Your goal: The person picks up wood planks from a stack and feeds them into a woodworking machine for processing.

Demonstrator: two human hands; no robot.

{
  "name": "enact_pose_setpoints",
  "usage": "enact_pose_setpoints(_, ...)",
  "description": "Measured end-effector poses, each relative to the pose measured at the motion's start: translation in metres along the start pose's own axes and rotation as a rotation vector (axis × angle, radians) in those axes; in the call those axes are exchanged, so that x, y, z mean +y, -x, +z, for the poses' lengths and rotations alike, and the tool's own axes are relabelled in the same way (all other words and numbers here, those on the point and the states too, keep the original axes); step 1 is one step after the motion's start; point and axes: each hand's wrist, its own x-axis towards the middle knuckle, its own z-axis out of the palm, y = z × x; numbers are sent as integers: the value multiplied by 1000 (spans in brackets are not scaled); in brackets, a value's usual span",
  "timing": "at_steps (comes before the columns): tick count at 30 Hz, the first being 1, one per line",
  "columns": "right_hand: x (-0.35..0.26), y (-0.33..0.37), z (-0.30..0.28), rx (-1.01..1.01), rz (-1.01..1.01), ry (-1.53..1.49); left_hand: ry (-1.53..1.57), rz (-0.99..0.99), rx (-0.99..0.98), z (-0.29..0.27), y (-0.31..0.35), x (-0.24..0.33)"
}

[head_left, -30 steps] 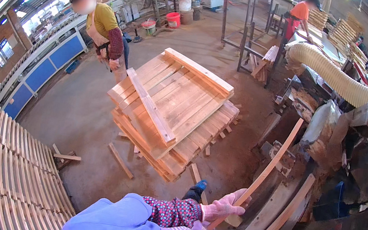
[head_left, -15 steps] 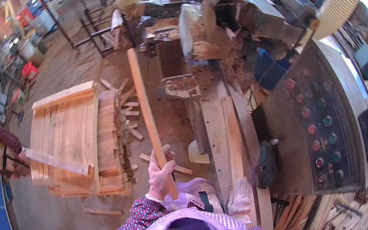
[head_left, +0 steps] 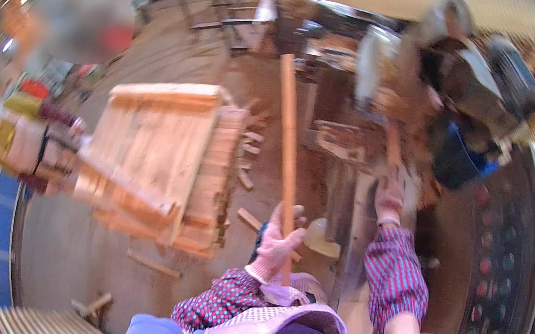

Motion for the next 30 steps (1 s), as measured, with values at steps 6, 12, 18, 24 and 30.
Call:
enact_pose_setpoints(6, -168, 173, -83, -627, 67, -1472, 76, 79, -163, 2, 3, -14)
enact_pose_setpoints(12, -133, 261, -133, -376, 216, -634, -1265, 258, -235, -51, -5, 60)
enact_pose_setpoints(18, 9, 350, -94, -191, -141, 323, -1435, -115, 1163, -230, -50, 208)
enact_pose_setpoints(24, -14, 229, -70, -88, -41, 457, -1314, -490, 1311, -309, -68, 195)
enact_pose_setpoints(30, 27, 39, -10, 47, -96, 378, -267, 246, 929, -286, -26, 190)
